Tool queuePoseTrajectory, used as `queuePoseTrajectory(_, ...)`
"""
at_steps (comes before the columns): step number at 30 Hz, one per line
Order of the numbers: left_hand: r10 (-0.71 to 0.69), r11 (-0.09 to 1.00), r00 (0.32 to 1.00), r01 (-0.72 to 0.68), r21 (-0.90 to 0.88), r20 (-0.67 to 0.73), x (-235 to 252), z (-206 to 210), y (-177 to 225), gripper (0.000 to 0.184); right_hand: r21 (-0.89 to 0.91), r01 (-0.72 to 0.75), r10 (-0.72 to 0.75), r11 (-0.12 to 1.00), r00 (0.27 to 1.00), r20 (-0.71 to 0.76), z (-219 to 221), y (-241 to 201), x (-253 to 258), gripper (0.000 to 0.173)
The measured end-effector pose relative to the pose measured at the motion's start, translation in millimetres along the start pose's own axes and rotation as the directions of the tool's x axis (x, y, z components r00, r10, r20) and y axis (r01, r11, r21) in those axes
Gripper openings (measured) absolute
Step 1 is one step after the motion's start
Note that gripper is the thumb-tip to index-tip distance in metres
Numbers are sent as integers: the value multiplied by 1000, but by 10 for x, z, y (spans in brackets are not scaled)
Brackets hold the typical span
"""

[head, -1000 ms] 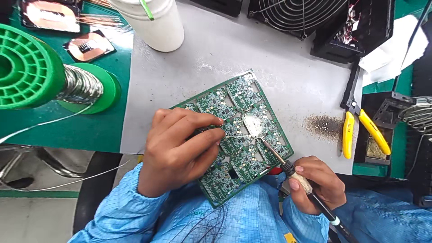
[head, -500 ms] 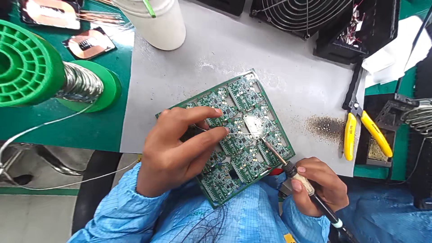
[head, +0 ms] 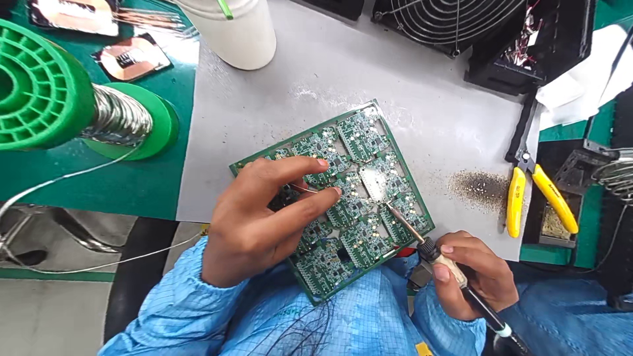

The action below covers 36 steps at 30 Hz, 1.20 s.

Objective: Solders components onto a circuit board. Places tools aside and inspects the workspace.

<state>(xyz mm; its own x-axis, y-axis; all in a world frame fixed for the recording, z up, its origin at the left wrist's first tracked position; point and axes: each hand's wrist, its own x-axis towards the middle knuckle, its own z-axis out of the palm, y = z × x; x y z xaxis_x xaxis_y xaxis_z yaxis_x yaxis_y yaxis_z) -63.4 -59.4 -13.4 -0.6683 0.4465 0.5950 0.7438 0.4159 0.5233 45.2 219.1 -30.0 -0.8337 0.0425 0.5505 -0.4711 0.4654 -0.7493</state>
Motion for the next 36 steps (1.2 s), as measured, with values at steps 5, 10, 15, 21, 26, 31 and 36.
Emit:
queuePoseTrajectory(5, 2, 1000, 1000, -2, 3, 7, 5, 7, 5, 24, 3, 3, -3, 1000, 1000, -4, 4, 2, -5, 20)
queuePoseTrajectory(10, 1, 1000, 1000, -1, 9, 4, 4, 12, 10, 24, 0, 9, -9, 1000, 1000, -6, 11, 3, -6, 21)
queuePoseTrajectory(15, 8, 1000, 1000, -8, 3, 7, 5, 11, 7, 24, 0, 12, -12, 1000, 1000, -14, 14, 2, -1, 20)
queuePoseTrajectory(21, 5, 1000, 1000, -5, -1, 15, 6, 4, 4, 24, 23, -5, 6, 1000, 999, -35, 29, 0, -11, 21)
queuePoseTrajectory(26, 10, 1000, 1000, -10, 10, 22, 7, 4, 7, 25, 7, 10, -9, 1000, 1000, -19, 22, 1, -1, 20)
queuePoseTrajectory(31, 14, 1000, 1000, -14, 3, 17, 8, 5, 2, 24, -1, 9, -9, 1000, 1000, -19, 15, 3, -8, 20)
queuePoseTrajectory(36, 15, 1000, 1000, -15, -7, 21, 9, 8, -2, 24, -10, 16, -16, 1000, 1000, -14, 22, 2, 2, 21)
